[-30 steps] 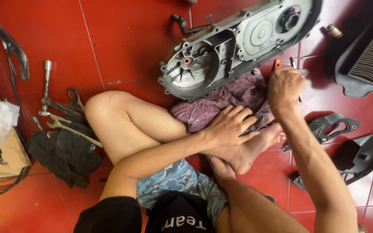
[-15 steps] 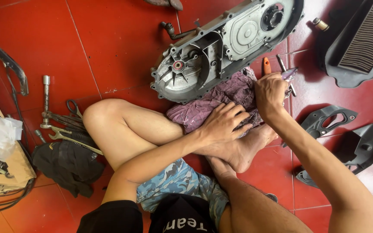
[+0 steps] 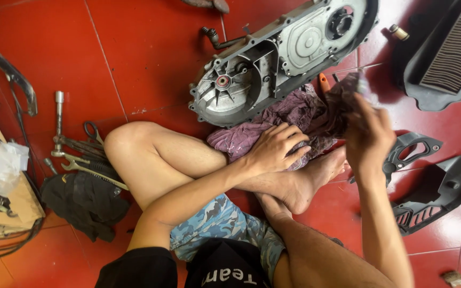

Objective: Polishing and cleaning the interior of a motorcycle CVT cover using a cloth.

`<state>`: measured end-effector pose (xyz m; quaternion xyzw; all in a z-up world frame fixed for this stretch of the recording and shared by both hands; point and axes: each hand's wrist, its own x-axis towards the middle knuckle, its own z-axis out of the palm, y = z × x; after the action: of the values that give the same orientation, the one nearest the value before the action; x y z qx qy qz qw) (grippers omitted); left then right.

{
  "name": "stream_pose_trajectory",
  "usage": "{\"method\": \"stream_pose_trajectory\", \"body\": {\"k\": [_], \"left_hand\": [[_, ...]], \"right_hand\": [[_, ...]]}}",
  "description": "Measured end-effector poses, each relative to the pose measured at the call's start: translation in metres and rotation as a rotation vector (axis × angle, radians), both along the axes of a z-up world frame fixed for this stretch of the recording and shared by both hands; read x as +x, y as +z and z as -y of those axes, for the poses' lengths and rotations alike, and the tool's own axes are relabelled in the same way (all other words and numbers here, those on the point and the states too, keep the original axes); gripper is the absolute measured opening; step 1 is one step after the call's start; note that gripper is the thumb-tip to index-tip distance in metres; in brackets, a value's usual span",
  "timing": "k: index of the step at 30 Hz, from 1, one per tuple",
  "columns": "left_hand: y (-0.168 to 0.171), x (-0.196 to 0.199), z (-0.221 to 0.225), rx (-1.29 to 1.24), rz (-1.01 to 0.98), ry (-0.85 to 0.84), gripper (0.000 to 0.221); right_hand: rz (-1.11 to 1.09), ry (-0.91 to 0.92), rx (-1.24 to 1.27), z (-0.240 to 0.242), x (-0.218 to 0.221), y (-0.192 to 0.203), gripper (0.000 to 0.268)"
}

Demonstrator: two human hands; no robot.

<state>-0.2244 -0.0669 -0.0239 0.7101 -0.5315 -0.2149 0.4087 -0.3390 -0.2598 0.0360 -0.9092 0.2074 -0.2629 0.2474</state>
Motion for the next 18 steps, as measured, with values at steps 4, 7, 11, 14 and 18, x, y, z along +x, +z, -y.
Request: {"method": "stream_pose_trajectory", "body": {"k": [4, 7, 11, 14, 18], "left_hand": [[0.012, 0.006, 0.006, 0.007, -0.074, 0.045, 0.031], [0.022, 0.006, 0.01, -0.085, -0.005, 0.127, 0.025], [0.057, 0.008, 0.015, -0.266, 0.016, 0.268, 0.039], [0.061, 0.003, 0.021, -0.302, -0.034, 0.228, 0.056], [0.072, 0.003, 0.021, -0.331, -0.172, 0.323, 0.028]], "right_hand": [[0.223, -0.125, 0.414, -0.027, -0.038, 0.017, 0.041], [0.419, -0.101, 0.584, -0.043, -0.06, 0.003, 0.031], [0.435, -0.03, 0.577, -0.062, -0.071, -0.004, 0.034], [0.281, -0.069, 0.495, -0.075, -0.063, 0.004, 0.04], [0.241, 0.02, 0.472, -0.077, -0.051, 0.014, 0.047]]}}
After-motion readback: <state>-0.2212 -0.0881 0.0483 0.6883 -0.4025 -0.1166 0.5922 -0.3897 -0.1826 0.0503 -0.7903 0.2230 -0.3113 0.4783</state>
